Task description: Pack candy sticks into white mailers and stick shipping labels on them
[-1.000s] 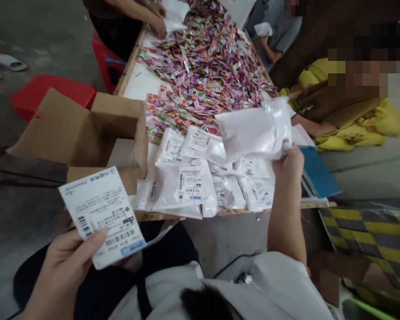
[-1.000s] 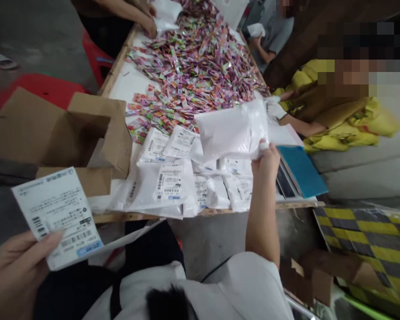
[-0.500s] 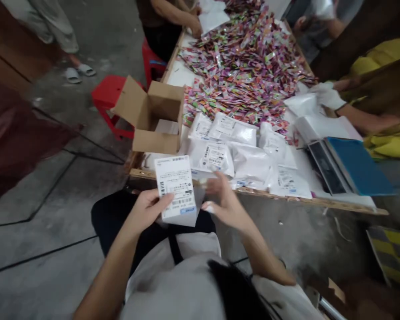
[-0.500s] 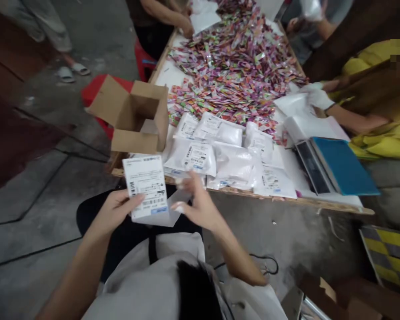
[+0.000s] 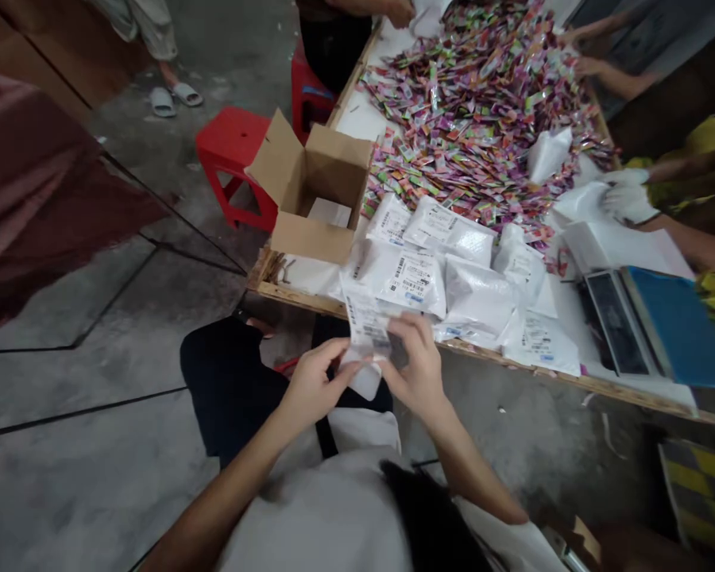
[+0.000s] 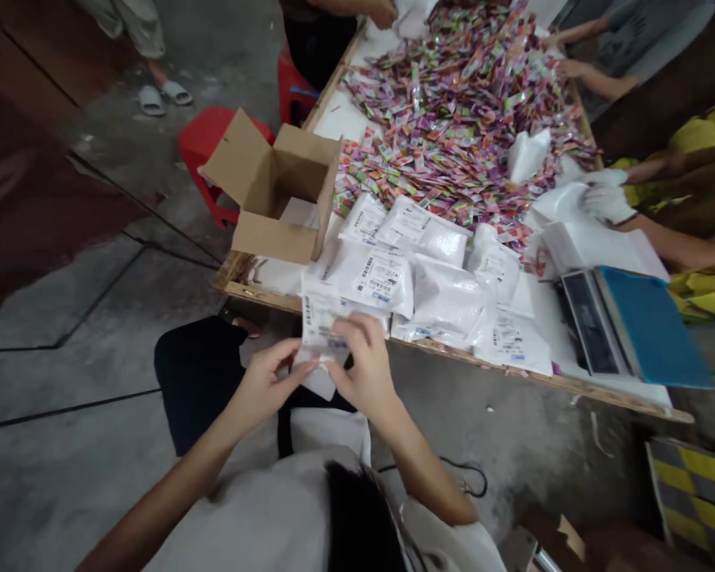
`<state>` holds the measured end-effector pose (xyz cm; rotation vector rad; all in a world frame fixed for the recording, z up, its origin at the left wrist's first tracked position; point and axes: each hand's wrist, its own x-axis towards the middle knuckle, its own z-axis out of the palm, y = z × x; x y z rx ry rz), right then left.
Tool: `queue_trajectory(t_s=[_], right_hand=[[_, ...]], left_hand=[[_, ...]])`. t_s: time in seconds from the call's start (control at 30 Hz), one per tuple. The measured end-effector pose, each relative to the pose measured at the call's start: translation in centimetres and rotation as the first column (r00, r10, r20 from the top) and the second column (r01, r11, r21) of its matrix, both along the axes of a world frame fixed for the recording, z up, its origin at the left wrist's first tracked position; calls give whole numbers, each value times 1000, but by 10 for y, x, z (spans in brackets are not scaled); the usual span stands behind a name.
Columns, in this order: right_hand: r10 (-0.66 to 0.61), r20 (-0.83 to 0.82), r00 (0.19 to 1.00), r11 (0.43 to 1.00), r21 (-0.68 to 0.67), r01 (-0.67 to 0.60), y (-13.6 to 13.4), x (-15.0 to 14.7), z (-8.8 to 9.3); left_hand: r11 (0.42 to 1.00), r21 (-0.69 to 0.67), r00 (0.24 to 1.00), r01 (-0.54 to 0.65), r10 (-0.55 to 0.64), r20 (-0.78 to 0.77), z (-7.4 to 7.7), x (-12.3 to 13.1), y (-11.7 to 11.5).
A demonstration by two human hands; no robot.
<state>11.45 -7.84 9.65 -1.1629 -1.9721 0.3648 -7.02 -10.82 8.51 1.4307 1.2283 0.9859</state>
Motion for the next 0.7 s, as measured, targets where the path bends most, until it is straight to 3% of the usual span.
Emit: queue_trajectory(t_s=[0.1,0.4,0.5,0.57,0.63,0.7], right_hand=[[200,95,975,980,-38,-198,-2,6,9],[170,93,981,974,-164,-153,-1,9,6],[31,-7,1000,961,-273,-31,0,12,9],[-103,-108,989,920,-388,54,8,26,14],[-260,-177,949,872,-466,151,21,55,21],[-425,-194,884,843,-441,308,37,100,32]], left_hand=[[988,87,985,131,-120,-125,7,7,3],[960,73,954,269,-255,-160,5,2,7],[947,-7,940,320,-318,-125,7,-5,8],[933,-63,932,354,-358,-65,10,-12,11],[912,-107,917,397,-400,-6,11,-23,13],[874,-162,888,458,-459,34,8,-39,15]])
